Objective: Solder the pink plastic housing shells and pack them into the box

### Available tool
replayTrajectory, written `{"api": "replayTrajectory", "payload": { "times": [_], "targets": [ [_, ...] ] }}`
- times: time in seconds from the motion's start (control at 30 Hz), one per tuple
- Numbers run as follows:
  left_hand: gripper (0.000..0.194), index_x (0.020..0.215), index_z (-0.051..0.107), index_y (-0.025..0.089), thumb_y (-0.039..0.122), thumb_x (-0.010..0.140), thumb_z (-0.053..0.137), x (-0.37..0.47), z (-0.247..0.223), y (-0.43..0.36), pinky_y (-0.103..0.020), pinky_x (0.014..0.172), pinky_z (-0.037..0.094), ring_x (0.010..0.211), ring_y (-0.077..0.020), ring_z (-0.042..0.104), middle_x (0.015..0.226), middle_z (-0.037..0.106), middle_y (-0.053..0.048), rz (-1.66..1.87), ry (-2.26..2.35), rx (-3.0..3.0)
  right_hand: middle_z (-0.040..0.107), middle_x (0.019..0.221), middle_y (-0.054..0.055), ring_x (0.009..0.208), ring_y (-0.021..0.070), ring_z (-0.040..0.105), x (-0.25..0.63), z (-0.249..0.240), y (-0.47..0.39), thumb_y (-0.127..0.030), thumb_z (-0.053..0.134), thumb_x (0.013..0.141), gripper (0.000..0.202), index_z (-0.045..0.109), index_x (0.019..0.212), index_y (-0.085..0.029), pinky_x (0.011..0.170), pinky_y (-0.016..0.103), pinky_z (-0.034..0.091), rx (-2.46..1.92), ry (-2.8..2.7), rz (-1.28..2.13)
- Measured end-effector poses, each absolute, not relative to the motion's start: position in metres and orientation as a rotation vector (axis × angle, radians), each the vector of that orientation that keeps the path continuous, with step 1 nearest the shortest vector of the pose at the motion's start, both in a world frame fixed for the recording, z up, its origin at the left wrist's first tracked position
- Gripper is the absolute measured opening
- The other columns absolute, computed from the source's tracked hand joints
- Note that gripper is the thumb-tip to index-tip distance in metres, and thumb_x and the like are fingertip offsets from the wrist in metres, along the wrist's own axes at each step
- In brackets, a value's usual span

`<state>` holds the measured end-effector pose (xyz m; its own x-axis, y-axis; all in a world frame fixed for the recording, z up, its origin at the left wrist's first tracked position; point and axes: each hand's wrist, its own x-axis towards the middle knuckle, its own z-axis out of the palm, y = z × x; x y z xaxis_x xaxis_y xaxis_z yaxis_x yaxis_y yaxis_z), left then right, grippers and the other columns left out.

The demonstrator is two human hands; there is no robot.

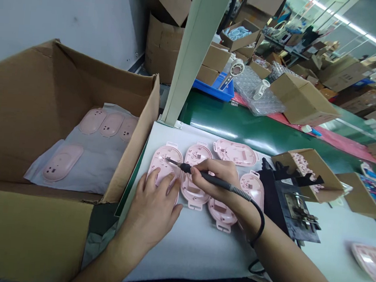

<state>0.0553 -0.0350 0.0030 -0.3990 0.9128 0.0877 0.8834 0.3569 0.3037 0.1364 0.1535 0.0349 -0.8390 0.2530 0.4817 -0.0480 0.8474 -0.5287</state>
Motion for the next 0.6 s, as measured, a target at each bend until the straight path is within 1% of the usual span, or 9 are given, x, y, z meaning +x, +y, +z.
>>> {"api": "replayTrajectory", "payload": {
  "times": [0.37, 0.5, 0.6],
  "targets": [
    [0.05, 0.142, 0.055, 0.022, 0.037, 0.094, 0.059, 0.052, 0.003, -0.038, -0.061, 0.112, 0.038, 0.139, -0.0399, 0.038, 0.145, 0.058, -0.006, 0.475, 2.488, 1.654, 0.059, 0.054, -0.005, 0.045, 0.0053, 0.049, 0.135, 0.035, 0.157, -0.024, 0.065, 0.085, 0.017, 0.064, 0.069, -0.018, 0.046, 0.019, 0.039, -0.274, -2.477, 0.796],
    [0.049, 0.141, 0.056, 0.023, 0.036, 0.094, 0.057, 0.049, 0.004, -0.036, -0.057, 0.11, 0.042, 0.14, -0.0387, 0.039, 0.145, 0.059, -0.005, 0.414, 2.509, 1.675, 0.062, 0.056, -0.004, 0.048, 0.0062, 0.054, 0.131, 0.028, 0.155, -0.024, 0.066, 0.085, 0.015, 0.065, 0.071, -0.018, 0.049, 0.019, 0.041, -0.269, -2.471, 0.787],
    [0.046, 0.136, 0.061, 0.025, 0.035, 0.091, 0.056, 0.045, -0.003, -0.037, -0.056, 0.102, 0.049, 0.136, -0.0382, 0.046, 0.142, 0.062, -0.003, 0.381, 2.553, 1.785, 0.068, 0.064, -0.003, 0.055, 0.0072, 0.061, 0.139, 0.032, 0.155, -0.03, 0.067, 0.089, 0.012, 0.068, 0.083, -0.02, 0.055, 0.018, 0.046, -0.156, -2.484, 0.768]
  ]
}}
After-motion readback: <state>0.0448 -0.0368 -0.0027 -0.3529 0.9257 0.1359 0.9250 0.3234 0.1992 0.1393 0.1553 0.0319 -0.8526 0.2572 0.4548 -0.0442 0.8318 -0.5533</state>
